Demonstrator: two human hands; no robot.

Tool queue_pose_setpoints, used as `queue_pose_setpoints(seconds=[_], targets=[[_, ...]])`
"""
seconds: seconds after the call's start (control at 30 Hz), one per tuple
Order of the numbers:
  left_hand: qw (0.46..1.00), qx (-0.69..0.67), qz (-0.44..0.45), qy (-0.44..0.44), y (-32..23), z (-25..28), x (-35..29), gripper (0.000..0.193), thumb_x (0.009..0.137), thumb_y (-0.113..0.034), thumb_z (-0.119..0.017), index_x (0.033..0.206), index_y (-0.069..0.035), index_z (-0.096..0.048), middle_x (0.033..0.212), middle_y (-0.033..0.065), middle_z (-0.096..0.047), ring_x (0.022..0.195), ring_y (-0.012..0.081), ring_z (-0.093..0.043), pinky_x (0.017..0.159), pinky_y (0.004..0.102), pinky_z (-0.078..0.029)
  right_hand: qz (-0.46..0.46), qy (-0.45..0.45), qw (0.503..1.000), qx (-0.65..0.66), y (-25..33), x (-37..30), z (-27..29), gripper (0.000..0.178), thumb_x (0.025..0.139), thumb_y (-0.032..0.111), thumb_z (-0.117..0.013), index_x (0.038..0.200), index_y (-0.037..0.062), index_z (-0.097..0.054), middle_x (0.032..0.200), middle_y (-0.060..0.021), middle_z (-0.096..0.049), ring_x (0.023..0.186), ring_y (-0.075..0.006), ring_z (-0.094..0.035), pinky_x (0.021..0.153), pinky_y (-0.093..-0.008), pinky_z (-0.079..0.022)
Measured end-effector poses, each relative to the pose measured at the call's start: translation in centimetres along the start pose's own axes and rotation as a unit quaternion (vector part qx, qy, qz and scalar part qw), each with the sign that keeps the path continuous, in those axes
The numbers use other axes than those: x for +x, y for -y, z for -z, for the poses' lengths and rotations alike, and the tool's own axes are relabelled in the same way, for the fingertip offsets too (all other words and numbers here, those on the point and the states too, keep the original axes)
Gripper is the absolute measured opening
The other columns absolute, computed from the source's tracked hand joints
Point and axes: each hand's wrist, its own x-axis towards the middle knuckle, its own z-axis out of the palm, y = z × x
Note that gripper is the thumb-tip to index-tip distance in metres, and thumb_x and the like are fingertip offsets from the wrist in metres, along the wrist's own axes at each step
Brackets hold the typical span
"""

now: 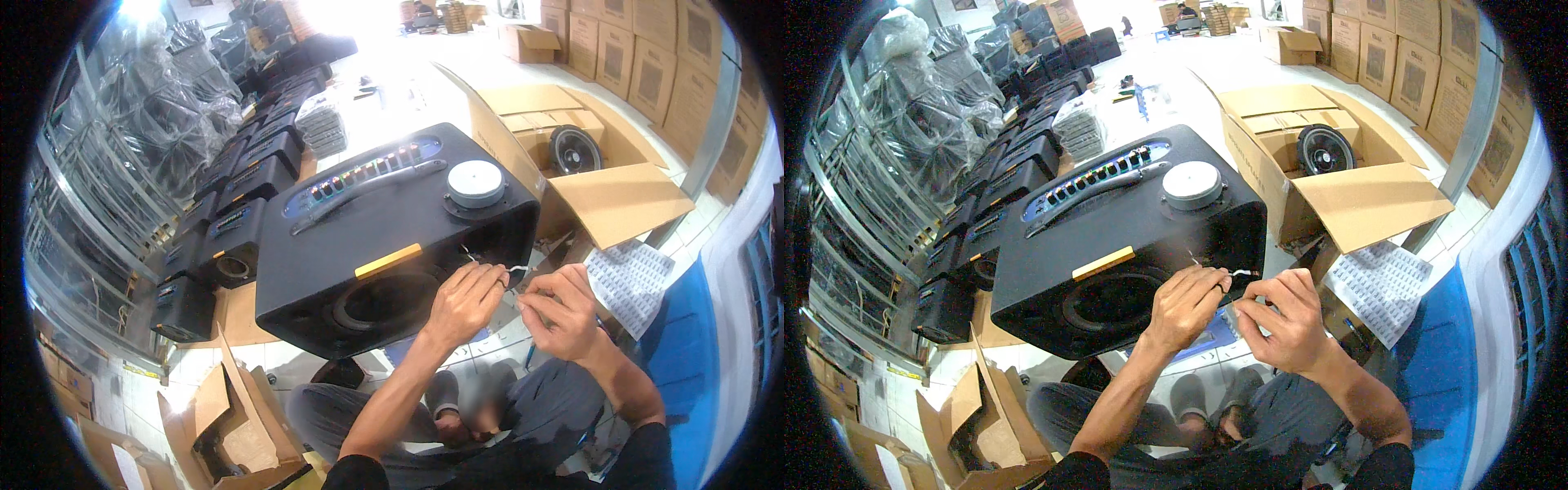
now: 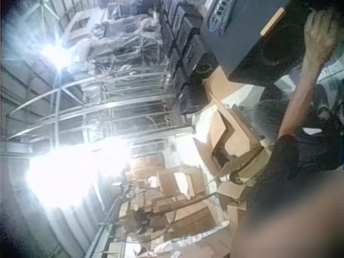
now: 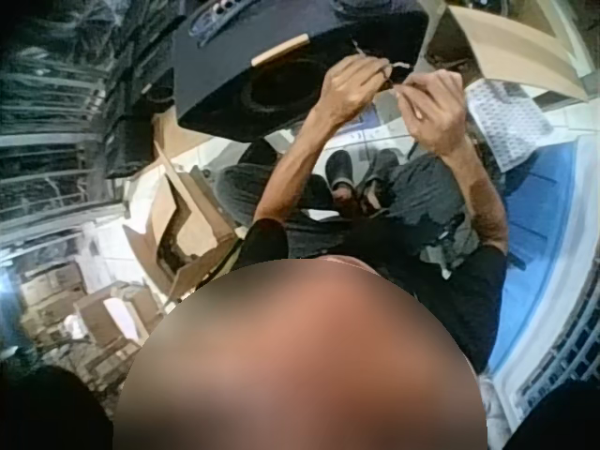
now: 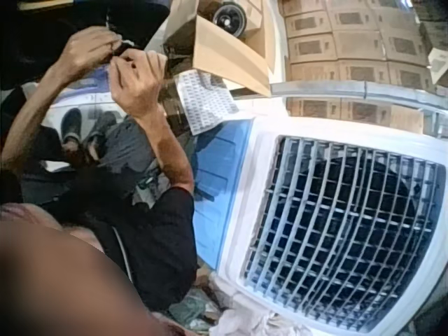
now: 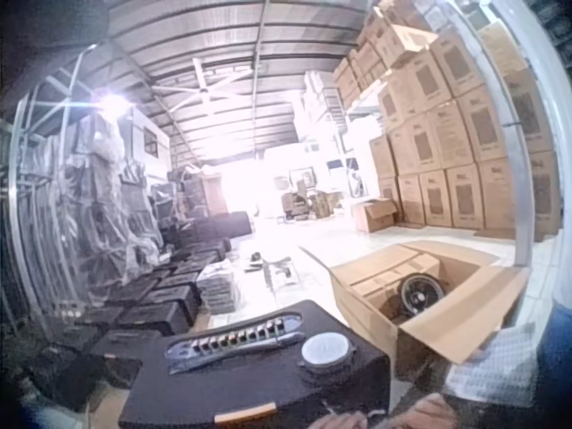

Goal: The person assembles a portable speaker by attaching a control panel, inserting a speaker driver, and soldering wires. They handle multiple speaker units and use a soldering iron to connect components.

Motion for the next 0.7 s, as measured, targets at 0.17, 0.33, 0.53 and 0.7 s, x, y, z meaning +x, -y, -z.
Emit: queue_pose_setpoints(seconds=[0.17, 0.33, 0.53, 0.7], targets=[[0.987, -0.042, 0.023, -0.151, -0.2, -1.2, 0.1, 0.023, 0.072, 0.006, -0.073, 0.092, 0.002, -0.062, 0.104, 0.0161, -0.067, 0.089, 0.0272, -0.07, 0.081, 0.041, -0.058, 0.01, -0.022, 0.999, -0.021, -0.2, 0.0, 0.0, 0.014, 0.068, 0.002, -0.075, 0.082, 0.005, -0.072, 0.084, -0.0039, -0.064, 0.072, -0.0218, -0.054, 0.07, -0.0365, -0.039], [0.967, -0.109, 0.199, -0.116, -1.2, -0.7, 1.0, 0.03, 0.079, 0.006, -0.075, 0.106, 0.001, -0.064, 0.122, 0.017, -0.067, 0.1, 0.0297, -0.067, 0.087, 0.0383, -0.054, -0.054, -0.033, 0.998, 0.011, -0.6, 0.1, -0.1, 0.012, 0.068, 0.001, -0.076, 0.079, 0.0051, -0.072, 0.083, -0.0042, -0.064, 0.072, -0.0216, -0.056, 0.07, -0.0363, -0.039], [0.956, -0.22, 0.188, -0.057, -0.8, 1.7, 0.8, 0.033, 0.076, 0.006, -0.074, 0.108, -0.004, -0.069, 0.103, 0.0076, -0.074, 0.1, 0.0297, -0.066, 0.097, 0.0412, -0.052, -0.088, -0.034, 0.995, 0.015, -1.1, -0.1, -0.1, 0.011, 0.069, 0.0, -0.076, 0.079, 0.0044, -0.072, 0.083, -0.0052, -0.065, 0.073, -0.022, -0.057, 0.07, -0.0357, -0.039], [0.969, -0.201, 0.141, -0.006, -0.3, 2.4, 0.6, 0.035, 0.075, 0.007, -0.073, 0.107, -0.005, -0.074, 0.117, 0.0125, -0.072, 0.11, 0.0301, -0.065, 0.101, 0.0434, -0.052, -0.146, -0.066, 0.987, 0.02, -1.7, 0.0, -0.3, 0.01, 0.072, -0.001, -0.076, 0.08, 0.0031, -0.072, 0.083, -0.0067, -0.065, 0.075, -0.023, -0.057, 0.071, -0.0359, -0.04]])
